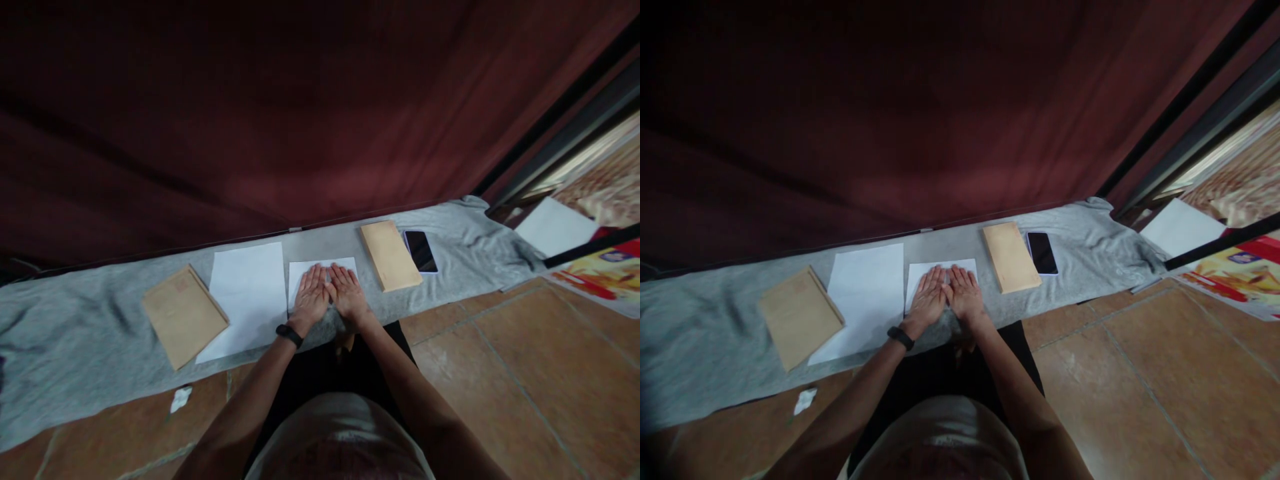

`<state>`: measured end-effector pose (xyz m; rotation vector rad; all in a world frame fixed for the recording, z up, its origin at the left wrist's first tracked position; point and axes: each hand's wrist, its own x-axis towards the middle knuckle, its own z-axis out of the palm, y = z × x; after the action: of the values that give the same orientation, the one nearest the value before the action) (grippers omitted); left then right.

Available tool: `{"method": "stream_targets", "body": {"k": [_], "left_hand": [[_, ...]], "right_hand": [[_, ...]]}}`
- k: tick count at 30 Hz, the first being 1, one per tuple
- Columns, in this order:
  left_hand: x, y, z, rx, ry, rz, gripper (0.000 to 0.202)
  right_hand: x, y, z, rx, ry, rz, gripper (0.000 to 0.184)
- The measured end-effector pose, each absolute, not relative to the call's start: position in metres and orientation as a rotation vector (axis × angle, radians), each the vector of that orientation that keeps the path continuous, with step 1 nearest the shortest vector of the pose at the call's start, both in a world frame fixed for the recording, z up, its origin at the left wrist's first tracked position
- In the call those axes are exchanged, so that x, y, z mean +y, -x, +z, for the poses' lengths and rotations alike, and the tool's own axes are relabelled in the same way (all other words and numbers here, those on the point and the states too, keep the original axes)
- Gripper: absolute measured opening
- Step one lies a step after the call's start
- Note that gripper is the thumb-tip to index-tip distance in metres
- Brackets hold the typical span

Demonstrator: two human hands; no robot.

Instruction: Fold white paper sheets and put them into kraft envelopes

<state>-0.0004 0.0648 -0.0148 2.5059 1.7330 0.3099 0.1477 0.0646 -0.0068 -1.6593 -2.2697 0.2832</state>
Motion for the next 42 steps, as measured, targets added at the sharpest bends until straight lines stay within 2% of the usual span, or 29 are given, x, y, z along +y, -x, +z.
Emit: {"method": "stream_targets", "body": {"k": [11, 18, 26, 34, 42], "left_hand": [[0.080, 0.025, -0.023, 1.985, -2.246, 0.478, 0.059], [0.079, 0.017, -0.017, 2.121, -2.130, 0.511, 0.060], [0.078, -0.001, -0.013, 1.771, -2.440, 0.348, 0.057], [0.086, 0.002, -0.015, 1.888, -2.360, 0.344, 0.059], [0.082, 0.009, -0.017, 2.036, -2.274, 0.469, 0.060]], "right_hand": [[0.075, -0.165, -0.020, -2.119, 1.827, 0.113, 0.061], [0.080, -0.160, -0.008, -1.976, 1.959, 0.153, 0.060], [0.092, -0.132, 0.000, -2.293, 1.491, 0.353, 0.053], [0.096, -0.130, -0.007, -2.297, 1.560, 0.246, 0.051], [0.094, -0.141, -0.017, -2.177, 1.710, 0.186, 0.060]]}}
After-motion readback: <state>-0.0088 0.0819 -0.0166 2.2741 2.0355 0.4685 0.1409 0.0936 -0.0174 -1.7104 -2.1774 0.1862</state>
